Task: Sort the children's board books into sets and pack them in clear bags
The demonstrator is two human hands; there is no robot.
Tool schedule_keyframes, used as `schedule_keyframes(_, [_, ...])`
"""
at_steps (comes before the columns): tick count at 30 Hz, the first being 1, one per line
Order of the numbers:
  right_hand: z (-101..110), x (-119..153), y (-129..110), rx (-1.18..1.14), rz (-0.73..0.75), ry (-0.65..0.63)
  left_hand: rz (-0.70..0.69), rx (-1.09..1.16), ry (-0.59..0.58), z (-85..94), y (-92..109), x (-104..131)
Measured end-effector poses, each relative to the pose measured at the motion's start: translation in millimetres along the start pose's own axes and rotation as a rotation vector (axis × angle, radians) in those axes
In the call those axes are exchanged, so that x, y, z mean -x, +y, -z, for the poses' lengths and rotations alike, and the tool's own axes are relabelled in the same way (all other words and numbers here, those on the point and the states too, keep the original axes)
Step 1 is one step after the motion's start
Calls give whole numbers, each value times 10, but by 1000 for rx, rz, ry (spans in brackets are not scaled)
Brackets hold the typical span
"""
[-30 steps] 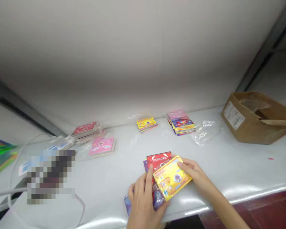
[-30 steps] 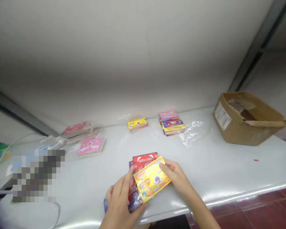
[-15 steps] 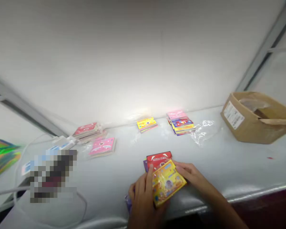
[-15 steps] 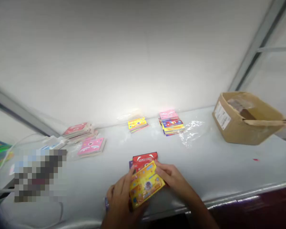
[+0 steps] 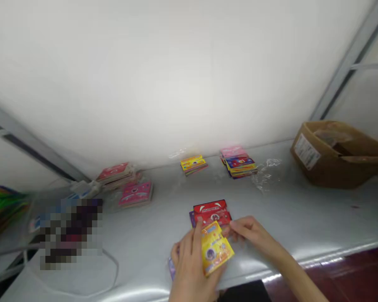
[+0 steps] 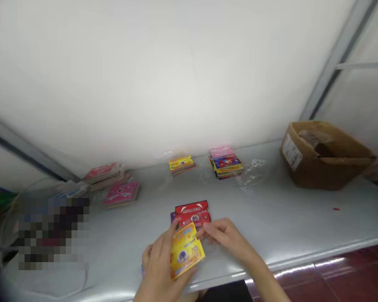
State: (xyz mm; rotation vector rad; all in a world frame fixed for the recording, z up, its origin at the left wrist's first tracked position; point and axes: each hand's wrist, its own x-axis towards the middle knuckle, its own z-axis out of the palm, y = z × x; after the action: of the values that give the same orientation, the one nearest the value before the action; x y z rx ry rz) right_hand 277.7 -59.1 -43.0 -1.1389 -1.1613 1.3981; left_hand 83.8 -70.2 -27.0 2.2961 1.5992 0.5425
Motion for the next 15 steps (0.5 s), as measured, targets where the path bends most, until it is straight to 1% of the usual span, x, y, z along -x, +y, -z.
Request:
schedule_keyframes(2, [-5,1,-10,19,0,3,1,3,-9,-9,8,6])
schedule_keyframes(5, [8,-19,-5,-49,9,57,20,17,-32,-4,16,6])
schedule_keyframes(7, [28,-44,23,-140,20,154,33,34,-50,14,19,-3])
schedule_keyframes(11, [68,-103,130,-250,24,436,22,79,-115,68,15,-43])
schedule_keyframes(13, [75,-126,172,-225,21,502,13,82,-131,90,4,-67])
schedule_keyframes(15, [71,-141,181,-165,17,507,2,66,-132,104,-10,-86])
